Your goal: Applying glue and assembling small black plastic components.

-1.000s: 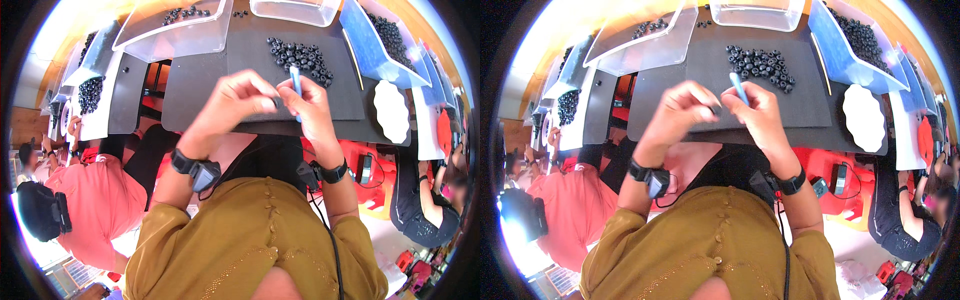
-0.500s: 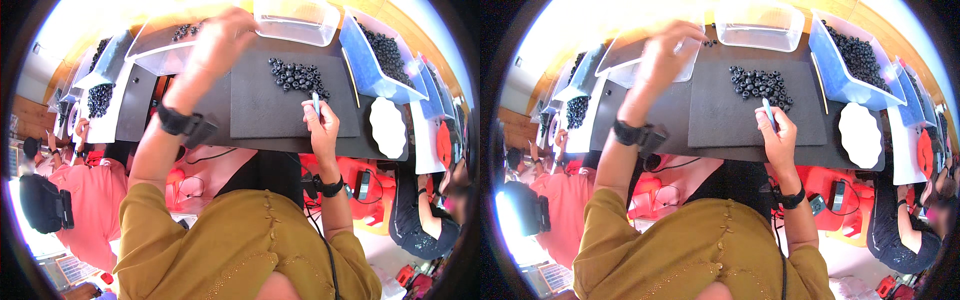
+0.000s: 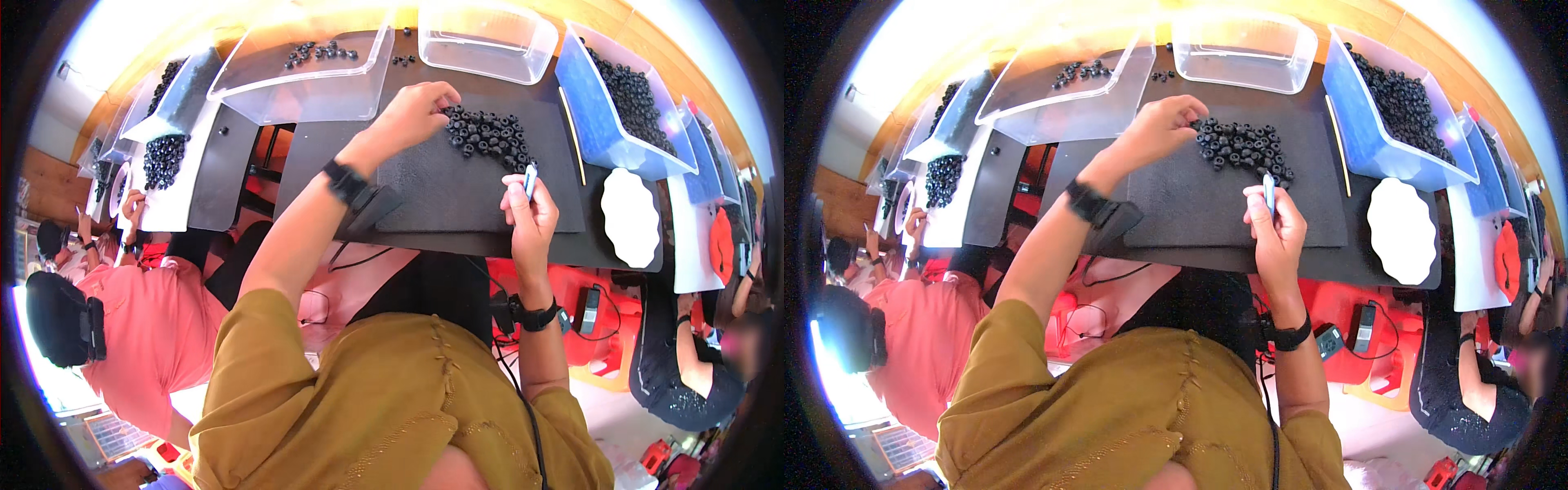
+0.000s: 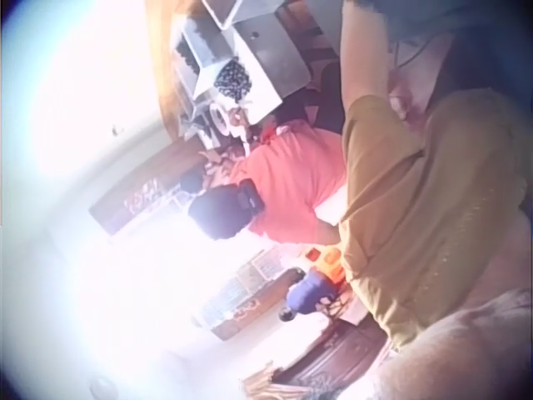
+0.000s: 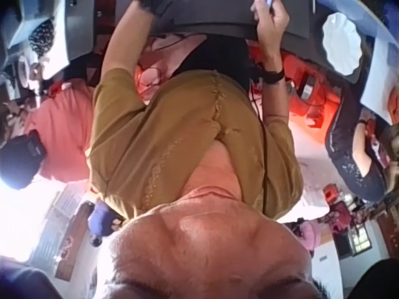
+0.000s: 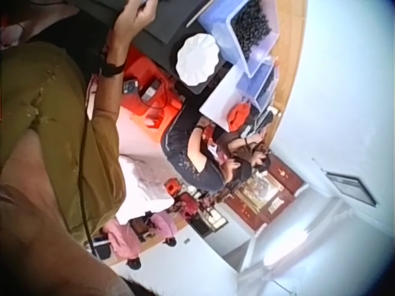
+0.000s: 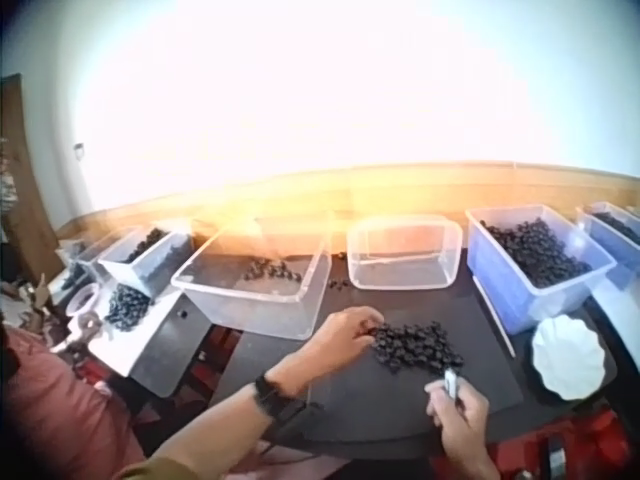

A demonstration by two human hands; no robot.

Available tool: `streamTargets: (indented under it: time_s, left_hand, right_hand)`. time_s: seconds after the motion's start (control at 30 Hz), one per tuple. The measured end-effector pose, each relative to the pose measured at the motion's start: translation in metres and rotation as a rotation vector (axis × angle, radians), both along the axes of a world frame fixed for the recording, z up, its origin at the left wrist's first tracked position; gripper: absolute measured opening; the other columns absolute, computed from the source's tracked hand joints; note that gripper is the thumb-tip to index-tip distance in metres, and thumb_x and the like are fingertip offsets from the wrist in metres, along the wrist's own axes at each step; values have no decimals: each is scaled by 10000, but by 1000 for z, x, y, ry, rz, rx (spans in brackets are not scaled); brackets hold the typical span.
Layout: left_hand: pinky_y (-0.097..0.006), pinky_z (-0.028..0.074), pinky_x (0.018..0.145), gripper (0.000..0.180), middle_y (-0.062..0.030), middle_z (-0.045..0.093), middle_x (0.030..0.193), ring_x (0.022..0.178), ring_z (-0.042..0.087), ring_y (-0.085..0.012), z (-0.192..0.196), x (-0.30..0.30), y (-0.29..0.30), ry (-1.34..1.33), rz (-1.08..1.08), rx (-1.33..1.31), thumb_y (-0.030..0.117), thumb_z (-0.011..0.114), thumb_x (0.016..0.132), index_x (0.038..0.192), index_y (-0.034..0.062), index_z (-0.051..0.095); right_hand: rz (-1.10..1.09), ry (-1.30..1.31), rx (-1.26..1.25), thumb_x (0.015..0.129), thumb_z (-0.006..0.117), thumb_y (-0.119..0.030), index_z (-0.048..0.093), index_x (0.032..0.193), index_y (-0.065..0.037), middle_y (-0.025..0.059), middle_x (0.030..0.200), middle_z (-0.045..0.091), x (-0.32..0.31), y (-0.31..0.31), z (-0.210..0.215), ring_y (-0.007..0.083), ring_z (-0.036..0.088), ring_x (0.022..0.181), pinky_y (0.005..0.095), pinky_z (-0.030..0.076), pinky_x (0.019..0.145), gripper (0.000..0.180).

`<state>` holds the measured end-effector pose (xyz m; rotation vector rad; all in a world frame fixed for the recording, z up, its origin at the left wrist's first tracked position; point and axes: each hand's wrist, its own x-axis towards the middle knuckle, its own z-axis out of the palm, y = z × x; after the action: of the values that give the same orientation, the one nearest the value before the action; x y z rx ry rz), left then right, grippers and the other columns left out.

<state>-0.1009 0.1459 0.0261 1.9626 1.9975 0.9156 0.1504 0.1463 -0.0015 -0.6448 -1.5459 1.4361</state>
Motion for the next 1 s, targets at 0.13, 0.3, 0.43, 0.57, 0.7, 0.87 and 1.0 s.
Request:
streamTargets:
  time_s: [0.13,0.3,0.43,0.57,0.7,0.87,1.0]
  left_hand:
    - [-267,514,784,253,-62,625,978,864,624,-158,16,16,-56,-853,-152,-48,1,673,820,1057,65,611]
    - [-229,501,730,244,-75,597,1048,851,602,-141,5,29,-99,-1463,-281,-91,59,710,830,1031,87,574]
    - [-207,505,720,216,-85,596,1052,887,601,-138,-9,40,-115,-1692,-390,-46,78,687,859,1041,83,571]
    - [-206,526,779,224,-89,589,1088,923,608,-143,-10,45,-126,-1874,-313,-42,75,624,907,1124,78,570]
    - [-210,529,789,223,-92,594,1094,925,609,-135,-16,48,-129,-1956,-355,-14,83,608,919,1139,78,568]
    - [-231,526,804,219,-76,603,1068,929,607,-135,-24,51,-131,-2006,-401,-10,98,610,921,1137,85,572]
    - [-232,521,810,217,-62,608,1052,930,607,-132,-26,54,-133,-2025,-375,-11,110,618,918,1131,95,578]
  right_hand:
    - [61,-75,23,957,564,-192,638,1017,-22,-25,723,549,-4,-1,2,27,444,611,189,345,540,194]
    - [158,-98,106,956,560,-216,623,1069,-16,-5,752,575,-16,-14,14,84,515,660,239,422,610,238]
    - [173,-208,309,937,571,-199,615,1012,10,76,737,566,-24,-24,16,129,526,618,268,411,582,226]
    - [168,-275,473,918,587,-183,633,987,-16,97,733,561,-28,-32,30,188,518,571,290,404,543,186]
    - [157,-316,570,885,622,-160,650,987,-42,82,712,549,-29,-37,34,198,499,543,313,402,516,158]
    - [130,-354,640,856,648,-157,659,979,-52,75,701,544,-28,-40,37,221,509,543,331,410,518,162]
    - [108,-394,702,845,659,-170,661,972,-59,81,707,555,-26,-41,39,262,533,565,354,423,526,169]
